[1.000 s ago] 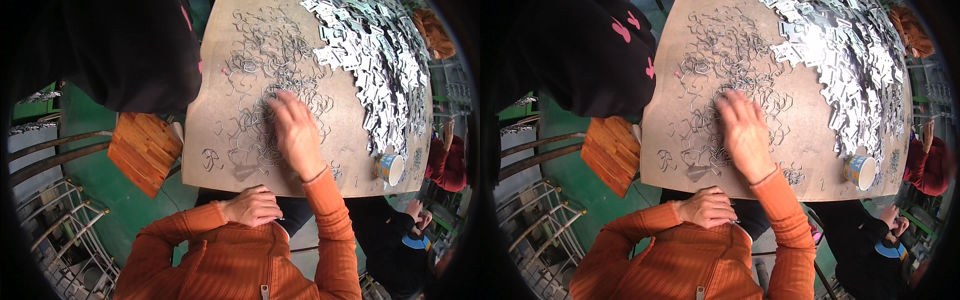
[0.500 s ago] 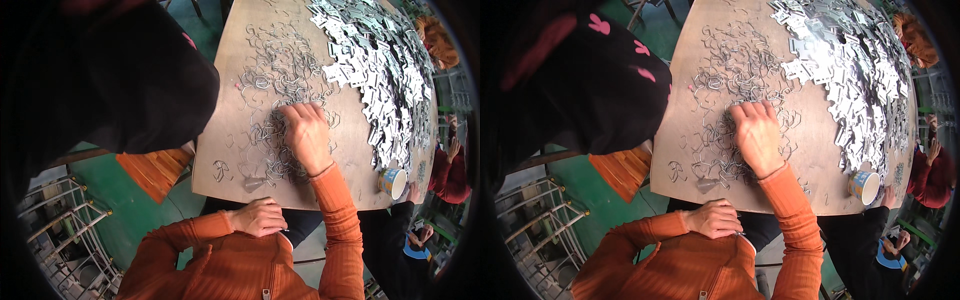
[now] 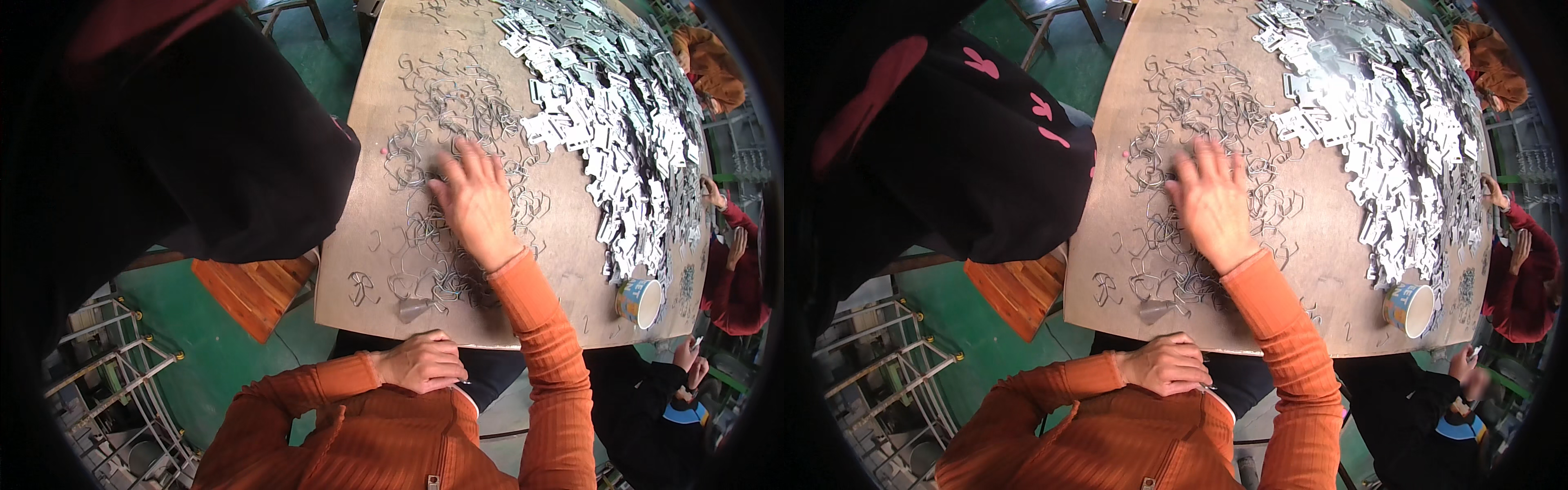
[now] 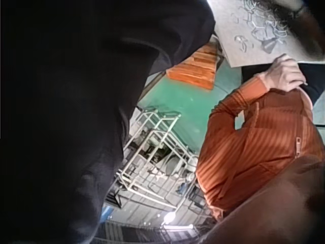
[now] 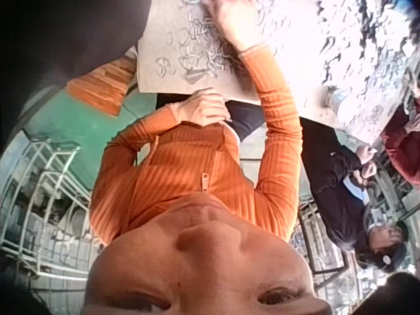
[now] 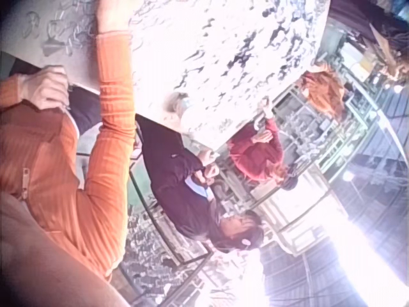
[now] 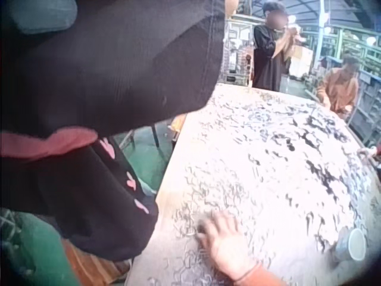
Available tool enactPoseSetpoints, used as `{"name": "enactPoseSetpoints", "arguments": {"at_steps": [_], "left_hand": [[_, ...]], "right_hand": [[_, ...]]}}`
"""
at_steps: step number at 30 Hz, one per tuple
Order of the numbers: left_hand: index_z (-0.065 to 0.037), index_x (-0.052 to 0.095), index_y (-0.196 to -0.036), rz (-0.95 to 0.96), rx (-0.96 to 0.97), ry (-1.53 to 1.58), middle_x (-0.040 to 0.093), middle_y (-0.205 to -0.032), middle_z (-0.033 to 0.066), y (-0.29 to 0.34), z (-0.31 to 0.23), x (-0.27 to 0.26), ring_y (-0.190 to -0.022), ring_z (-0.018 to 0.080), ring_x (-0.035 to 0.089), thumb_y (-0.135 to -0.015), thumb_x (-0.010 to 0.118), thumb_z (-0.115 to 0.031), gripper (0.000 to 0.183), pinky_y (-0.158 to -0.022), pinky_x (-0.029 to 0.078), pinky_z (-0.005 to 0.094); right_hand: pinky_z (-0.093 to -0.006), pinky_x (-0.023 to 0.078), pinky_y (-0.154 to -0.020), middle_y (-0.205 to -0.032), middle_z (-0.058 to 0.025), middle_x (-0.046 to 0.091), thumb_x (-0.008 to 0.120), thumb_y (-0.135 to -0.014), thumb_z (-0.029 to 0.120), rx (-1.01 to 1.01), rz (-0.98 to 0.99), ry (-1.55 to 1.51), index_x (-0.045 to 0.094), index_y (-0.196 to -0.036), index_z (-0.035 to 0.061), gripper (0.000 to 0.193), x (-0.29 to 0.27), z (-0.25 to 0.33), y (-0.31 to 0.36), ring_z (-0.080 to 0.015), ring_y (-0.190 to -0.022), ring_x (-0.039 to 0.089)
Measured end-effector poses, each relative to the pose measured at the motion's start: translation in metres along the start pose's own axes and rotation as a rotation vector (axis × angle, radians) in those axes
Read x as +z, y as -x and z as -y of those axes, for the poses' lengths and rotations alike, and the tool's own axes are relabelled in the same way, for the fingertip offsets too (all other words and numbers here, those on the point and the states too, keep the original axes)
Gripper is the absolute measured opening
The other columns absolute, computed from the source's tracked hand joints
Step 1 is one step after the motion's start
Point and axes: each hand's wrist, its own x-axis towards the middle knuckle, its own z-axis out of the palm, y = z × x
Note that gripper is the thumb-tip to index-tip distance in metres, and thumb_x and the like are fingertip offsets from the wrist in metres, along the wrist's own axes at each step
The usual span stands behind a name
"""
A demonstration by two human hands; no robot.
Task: The person picks up small metal plates and wire hooks from a table, attaches each hook to a plate by hand, and then hangs the assembled pieces onto a metal rack.
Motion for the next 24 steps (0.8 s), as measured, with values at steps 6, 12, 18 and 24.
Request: {"name": "enactPoseSetpoints", "arguments": {"at_steps": [6,12,18,24], "left_hand": [[-0.009,0.070,-0.093,-0.012,0.003,0.005,0.068,-0.090,0.0002,0.001,0.001,0.001,-0.083,0.0169,0.061,-0.075,0.071,-0.012,0.018,-0.080,0.045,0.0331],[-0.009,0.071,-0.093,0.003,-0.008,-0.004,0.068,-0.090,-0.0012,-0.003,-0.001,0.000,-0.083,0.0163,0.061,-0.075,0.070,-0.010,0.019,-0.079,0.045,0.0321],[-0.011,0.071,-0.092,0.000,-0.017,-0.011,0.068,-0.088,-0.0025,-0.001,-0.002,0.002,-0.082,0.0155,0.061,-0.074,0.070,-0.010,0.018,-0.078,0.045,0.0309],[-0.011,0.071,-0.092,0.015,-0.023,-0.009,0.067,-0.088,-0.0024,-0.004,-0.003,0.001,-0.083,0.0149,0.061,-0.074,0.071,-0.011,0.017,-0.079,0.045,0.0304]], "right_hand": [[-0.0500,0.036,-0.102,-0.127,-0.0184,0.053,0.061,-0.087,0.028,0.086,-0.019,0.040,0.054,-0.123,0.0059,0.042,-0.004,0.018,0.014,-0.0356,-0.117,0.052],[-0.0436,0.037,-0.104,-0.124,-0.0172,0.055,0.060,-0.088,0.028,0.150,-0.197,0.047,0.057,-0.118,0.0043,0.039,0.011,-0.011,-0.023,-0.0344,-0.114,0.054],[-0.0462,0.036,-0.104,-0.130,-0.0262,0.048,0.061,-0.088,0.034,0.014,-0.058,-0.258,0.052,-0.124,0.0025,0.049,0.010,-0.013,-0.027,-0.0422,-0.125,0.042],[-0.0483,0.032,-0.107,-0.138,-0.0263,0.042,0.059,-0.089,0.036,0.261,-0.168,0.007,0.048,-0.130,0.0050,0.052,0.024,-0.041,-0.029,-0.0428,-0.130,0.037]]}}
